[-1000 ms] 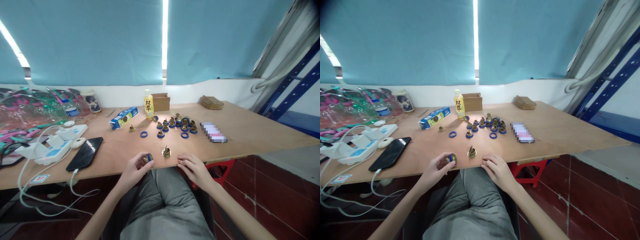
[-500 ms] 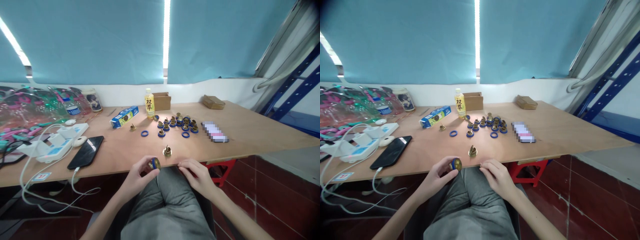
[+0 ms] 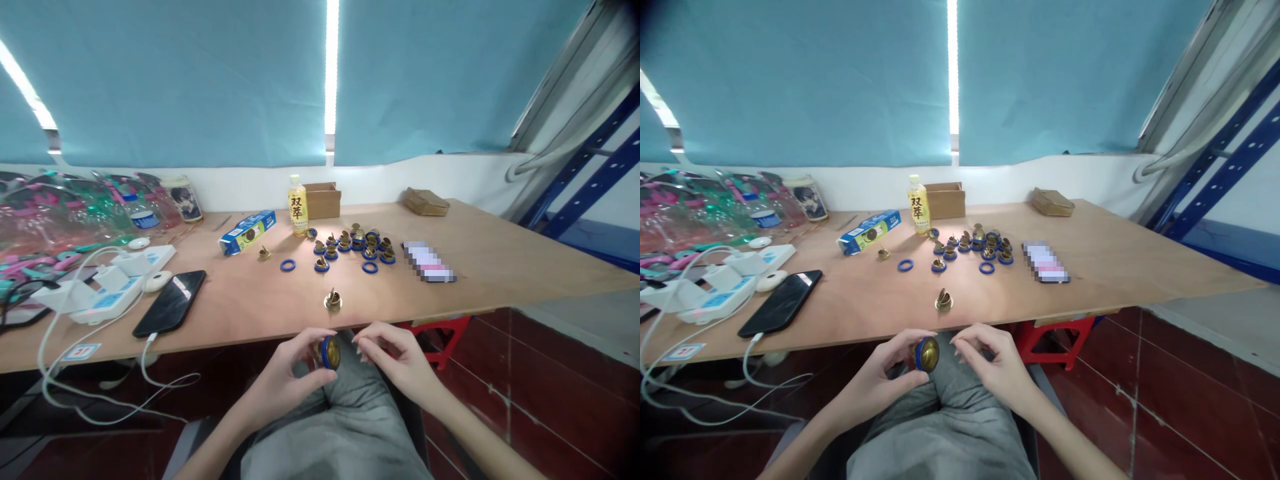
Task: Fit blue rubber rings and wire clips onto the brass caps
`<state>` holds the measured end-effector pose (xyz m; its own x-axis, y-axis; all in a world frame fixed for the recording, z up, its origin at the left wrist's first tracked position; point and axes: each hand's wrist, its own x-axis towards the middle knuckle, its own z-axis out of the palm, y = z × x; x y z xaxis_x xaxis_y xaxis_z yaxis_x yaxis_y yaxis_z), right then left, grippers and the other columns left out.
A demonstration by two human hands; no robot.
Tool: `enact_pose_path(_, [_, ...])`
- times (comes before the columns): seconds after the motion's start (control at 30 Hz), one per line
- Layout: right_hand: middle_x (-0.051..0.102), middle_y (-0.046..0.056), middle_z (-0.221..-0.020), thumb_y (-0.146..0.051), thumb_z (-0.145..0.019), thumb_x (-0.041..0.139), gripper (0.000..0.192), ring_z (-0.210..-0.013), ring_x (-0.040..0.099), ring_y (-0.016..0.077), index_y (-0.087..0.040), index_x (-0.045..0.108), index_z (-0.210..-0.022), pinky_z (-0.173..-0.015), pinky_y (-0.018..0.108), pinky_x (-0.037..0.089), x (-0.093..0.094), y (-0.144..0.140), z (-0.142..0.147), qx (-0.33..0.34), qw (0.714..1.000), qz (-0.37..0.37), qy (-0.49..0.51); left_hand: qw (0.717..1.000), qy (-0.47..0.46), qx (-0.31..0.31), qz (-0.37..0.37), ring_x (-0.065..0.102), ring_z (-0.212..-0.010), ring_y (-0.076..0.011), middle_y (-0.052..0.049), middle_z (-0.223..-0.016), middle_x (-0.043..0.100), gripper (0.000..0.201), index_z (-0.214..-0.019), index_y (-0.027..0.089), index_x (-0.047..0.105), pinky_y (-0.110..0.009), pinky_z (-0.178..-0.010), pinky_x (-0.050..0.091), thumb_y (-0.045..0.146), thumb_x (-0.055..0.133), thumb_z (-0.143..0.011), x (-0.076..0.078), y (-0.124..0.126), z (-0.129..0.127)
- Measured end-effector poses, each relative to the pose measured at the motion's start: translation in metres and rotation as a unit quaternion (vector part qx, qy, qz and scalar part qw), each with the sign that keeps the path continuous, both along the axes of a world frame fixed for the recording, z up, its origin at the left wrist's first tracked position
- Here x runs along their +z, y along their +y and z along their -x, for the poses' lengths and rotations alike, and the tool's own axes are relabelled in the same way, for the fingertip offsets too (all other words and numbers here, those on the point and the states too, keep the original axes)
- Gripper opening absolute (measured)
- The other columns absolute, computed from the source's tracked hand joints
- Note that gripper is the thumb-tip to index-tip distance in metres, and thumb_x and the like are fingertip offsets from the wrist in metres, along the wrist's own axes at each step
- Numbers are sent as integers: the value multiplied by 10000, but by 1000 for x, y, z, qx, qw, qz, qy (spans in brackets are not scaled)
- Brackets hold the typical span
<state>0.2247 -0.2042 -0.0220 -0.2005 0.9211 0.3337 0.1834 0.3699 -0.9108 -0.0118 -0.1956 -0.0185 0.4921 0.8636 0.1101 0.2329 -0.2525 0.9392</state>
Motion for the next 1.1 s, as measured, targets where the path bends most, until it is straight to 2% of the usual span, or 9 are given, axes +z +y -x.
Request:
enact_pose_path(0.1, [657, 43, -763, -346, -918, 655, 205, -684, 617, 170, -208, 758, -807, -618, 287, 497, 6, -1, -1, -10, 999, -24, -21, 1000, -5, 0, 4, 641, -909, -215, -26, -1069, 702, 418, -1234, 289, 631, -296, -789, 514, 274, 760, -837, 1, -2, 0])
enact_pose_path(0.17, [648, 43, -766, -354, -902, 673, 198, -682, 601, 169, -214, 776, -806, -608, 289, 481, 7, -2, -2, -5, 1000, -11, -14, 1000, -7, 3, -1, 645, -924, -220, -26, -1075, 700, 422, -1234, 297, 629, -301, -806, 515, 293, 769, -835, 2, -3, 0])
enact_pose_path(0.27, [643, 28, -717, -372, -878, 703, 208, -612, 555, 141, -199, 775, -787, -559, 266, 440, 6, -2, -3, 18, 999, 36, 24, 1000, -6, 6, -14, 645, -920, -214, -17, -1059, 699, 420, -1226, 307, 631, -293, -804, 514, 303, 776, -833, 5, -6, 1])
enact_pose_path(0.37, [604, -5, -646, -395, -859, 727, 228, -484, 442, 86, -179, 770, -799, -467, 232, 340, 3, -1, -3, 42, 992, 100, 69, 1000, -4, 5, -20, 643, -899, -203, -14, -1069, 694, 425, -1225, 309, 629, -285, -794, 515, 313, 782, -828, 8, -8, 2])
enact_pose_path(0.47, [548, -31, -606, -407, -834, 756, 236, -447, 380, 60, -172, 772, -811, -440, 219, 268, 0, 0, -3, 50, 985, 134, 97, 1000, 2, 7, -26, 637, -878, -205, -25, -1053, 693, 433, -1224, 291, 630, -294, -792, 517, 326, 788, -822, 11, -9, 2])
enact_pose_path(0.7, [525, -46, -586, -391, -790, 812, 241, -451, 370, 45, -154, 769, -806, -443, 204, 237, 0, 1, -6, 63, 972, 194, 118, 1000, 2, -1, -31, 620, -871, -183, -18, -1031, 677, 432, -1235, 272, 613, -284, -793, 507, 292, 777, -835, 14, -10, 2])
enact_pose_path(0.93, [479, -74, -524, -349, -763, 842, 231, -440, 337, 32, -144, 735, -762, -451, 194, 224, 3, -1, -5, 68, 963, 213, 148, 999, 6, -2, -33, 607, -879, -172, -1, -1038, 664, 457, -1248, 299, 596, -275, -804, 494, 290, 786, -833, 12, -11, 3])
enact_pose_path(1.1, [565, -57, -543, -344, -724, 864, 276, -414, 383, 34, -144, 675, -709, -404, 168, 266, 6, -3, -3, 52, 957, 242, 154, 1000, 12, -6, -28, 609, -890, -178, -3, -1049, 669, 451, -1243, 295, 595, -284, -808, 491, 295, 783, -833, 11, -10, 3])
